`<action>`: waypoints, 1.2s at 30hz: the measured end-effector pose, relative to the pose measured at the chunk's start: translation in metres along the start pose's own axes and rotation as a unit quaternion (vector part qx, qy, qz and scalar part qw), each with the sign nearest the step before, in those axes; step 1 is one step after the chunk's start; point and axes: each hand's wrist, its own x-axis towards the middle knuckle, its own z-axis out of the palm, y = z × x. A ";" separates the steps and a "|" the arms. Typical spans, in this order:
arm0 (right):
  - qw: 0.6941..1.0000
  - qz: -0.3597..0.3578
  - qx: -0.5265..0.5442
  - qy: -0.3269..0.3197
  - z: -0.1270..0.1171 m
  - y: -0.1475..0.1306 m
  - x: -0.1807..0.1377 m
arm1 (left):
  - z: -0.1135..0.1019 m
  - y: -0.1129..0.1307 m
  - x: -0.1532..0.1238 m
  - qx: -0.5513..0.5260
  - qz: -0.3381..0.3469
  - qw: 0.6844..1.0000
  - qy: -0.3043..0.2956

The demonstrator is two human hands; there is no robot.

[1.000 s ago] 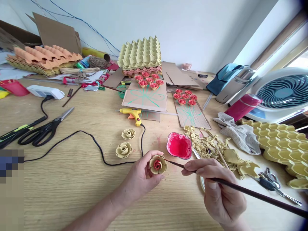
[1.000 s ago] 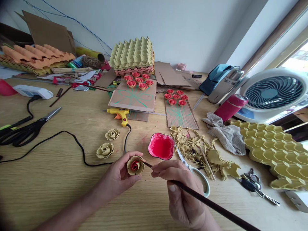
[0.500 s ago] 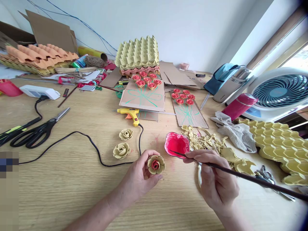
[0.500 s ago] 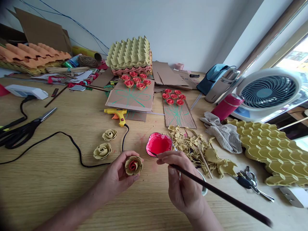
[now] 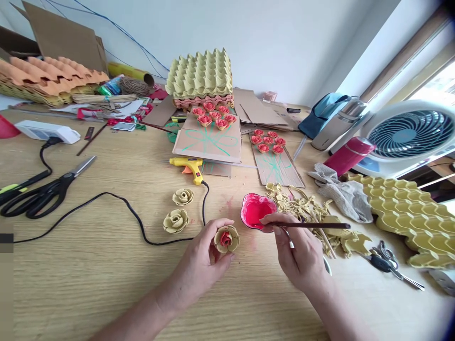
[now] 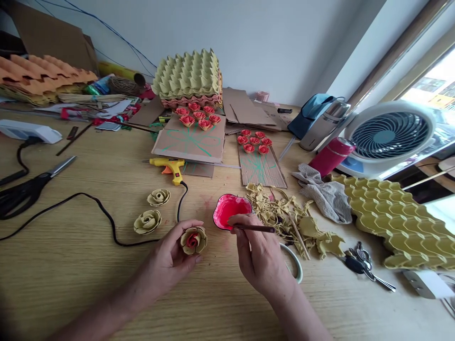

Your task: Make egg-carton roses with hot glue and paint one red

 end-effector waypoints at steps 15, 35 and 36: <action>0.965 -0.033 0.246 0.088 -0.004 -0.020 -0.015 | -0.003 0.013 0.001 0.062 0.037 0.997 -0.002; 0.967 -0.081 0.238 -0.047 -0.003 -0.022 -0.018 | -0.004 0.017 -0.001 0.058 0.047 0.997 -0.014; 0.965 -0.085 0.242 -0.046 -0.003 -0.022 -0.019 | -0.004 0.017 -0.001 0.061 0.048 0.997 -0.008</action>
